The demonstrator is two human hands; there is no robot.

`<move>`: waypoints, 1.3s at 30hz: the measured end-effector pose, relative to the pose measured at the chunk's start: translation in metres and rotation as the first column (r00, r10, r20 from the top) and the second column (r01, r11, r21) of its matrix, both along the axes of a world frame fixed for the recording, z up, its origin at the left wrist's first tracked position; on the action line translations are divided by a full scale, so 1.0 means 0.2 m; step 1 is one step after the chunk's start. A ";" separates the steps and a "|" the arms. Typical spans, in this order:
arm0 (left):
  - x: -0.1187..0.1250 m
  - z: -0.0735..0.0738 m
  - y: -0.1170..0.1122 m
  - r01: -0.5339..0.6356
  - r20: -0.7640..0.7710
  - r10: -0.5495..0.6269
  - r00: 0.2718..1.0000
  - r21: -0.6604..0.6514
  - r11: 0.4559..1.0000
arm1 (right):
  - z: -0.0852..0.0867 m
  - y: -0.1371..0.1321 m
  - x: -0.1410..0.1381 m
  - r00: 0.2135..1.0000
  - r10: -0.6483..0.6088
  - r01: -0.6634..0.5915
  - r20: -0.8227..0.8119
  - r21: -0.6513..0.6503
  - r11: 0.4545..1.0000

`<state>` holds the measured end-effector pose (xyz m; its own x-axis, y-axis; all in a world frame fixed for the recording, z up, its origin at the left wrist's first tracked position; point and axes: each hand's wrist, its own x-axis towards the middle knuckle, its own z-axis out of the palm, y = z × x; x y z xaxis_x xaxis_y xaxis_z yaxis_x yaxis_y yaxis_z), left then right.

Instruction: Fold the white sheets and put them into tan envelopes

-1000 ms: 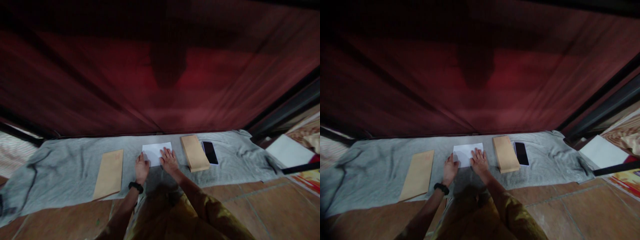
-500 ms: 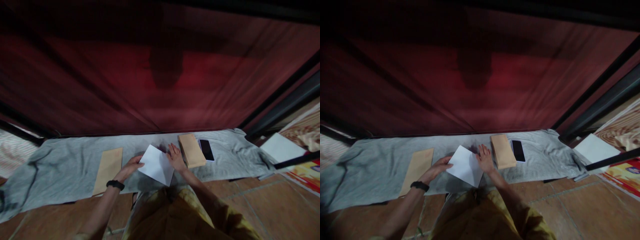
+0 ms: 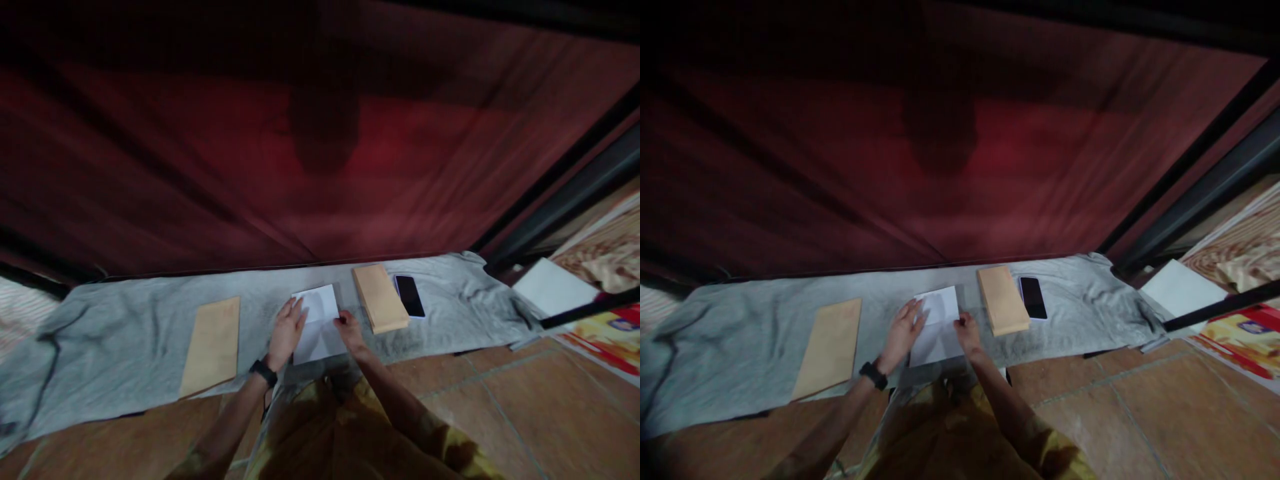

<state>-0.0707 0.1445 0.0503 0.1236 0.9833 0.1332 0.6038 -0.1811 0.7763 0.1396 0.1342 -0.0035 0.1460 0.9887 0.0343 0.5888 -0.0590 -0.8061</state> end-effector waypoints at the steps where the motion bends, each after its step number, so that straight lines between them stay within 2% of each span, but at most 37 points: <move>1: 0.04 -0.05 -0.09 0.049 -0.129 -0.038 0.991 0.084 0.995 | 0.00 -0.01 -0.01 1.000 -0.019 0.019 0.011 0.004 1.000; 3: 0.09 -0.15 -0.24 0.151 -0.372 -0.080 0.925 0.165 0.975 | 0.00 -0.04 -0.01 0.998 -0.053 0.052 0.038 0.008 0.999; 6: 0.12 -0.24 -0.36 0.225 -0.583 -0.080 0.808 0.181 0.957 | 0.04 -0.10 -0.02 0.989 -0.049 0.037 0.139 0.091 0.995; 7: 0.11 -0.25 -0.38 0.241 -0.620 -0.081 0.780 0.179 0.954 | 0.05 -0.12 -0.03 0.979 -0.013 -0.017 0.205 0.141 0.990; 9: 0.11 -0.25 -0.37 0.262 -0.661 -0.082 0.746 0.179 0.948 | 0.10 -0.13 -0.05 0.924 0.139 -0.227 0.357 0.218 0.949; 11: 0.11 -0.24 -0.36 0.284 -0.677 -0.089 0.731 0.183 0.941 | 0.14 -0.10 -0.09 0.801 0.361 -0.504 0.479 0.211 0.838; 13: 0.11 -0.24 -0.36 0.317 -0.686 -0.105 0.720 0.191 0.929 | 0.16 -0.06 -0.13 0.641 0.531 -0.709 0.555 0.163 0.686; 14: 0.11 -0.24 -0.37 0.331 -0.690 -0.110 0.715 0.195 0.923 | 0.17 -0.03 -0.15 0.575 0.575 -0.767 0.582 0.139 0.626; 15: 0.11 -0.25 -0.37 0.339 -0.693 -0.111 0.712 0.201 0.919 | 0.18 0.00 -0.16 0.534 0.594 -0.796 0.601 0.120 0.594; 16: 0.10 -0.26 -0.38 0.337 -0.693 -0.104 0.713 0.209 0.918 | 0.18 0.02 -0.18 0.516 0.598 -0.803 0.613 0.104 0.586; 20: 0.08 -0.31 -0.43 0.310 -0.655 -0.074 0.752 0.252 0.917 | 0.15 0.12 -0.20 0.519 0.585 -0.780 0.623 0.064 0.623; 25: 0.06 -0.30 -0.45 0.303 -0.626 -0.080 0.776 0.260 0.917 | 0.12 0.22 -0.22 0.528 0.565 -0.772 0.633 0.080 0.631; 29: 0.06 -0.29 -0.45 0.322 -0.633 -0.084 0.770 0.272 0.907 | 0.12 0.33 -0.22 0.577 0.514 -0.700 0.635 0.060 0.712; 33: 0.05 -0.30 -0.45 0.335 -0.616 -0.095 0.782 0.287 0.898 | 0.17 0.44 -0.18 0.650 0.449 -0.594 0.614 0.042 0.803; 36: 0.04 -0.30 -0.45 0.324 -0.600 -0.109 0.792 0.262 0.909 | 0.18 0.41 -0.14 0.707 0.387 -0.509 0.592 0.046 0.860; 39: 0.04 -0.31 -0.45 0.335 -0.610 -0.124 0.783 0.245 0.910 | 0.14 0.21 -0.07 0.728 0.366 -0.491 0.580 0.066 0.869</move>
<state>-0.0632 0.0545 -0.0109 0.4964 0.8262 0.2663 0.8189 -0.5475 0.1721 0.1264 0.1756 0.0251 -0.3953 0.9011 0.1782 0.8439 0.4329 -0.3170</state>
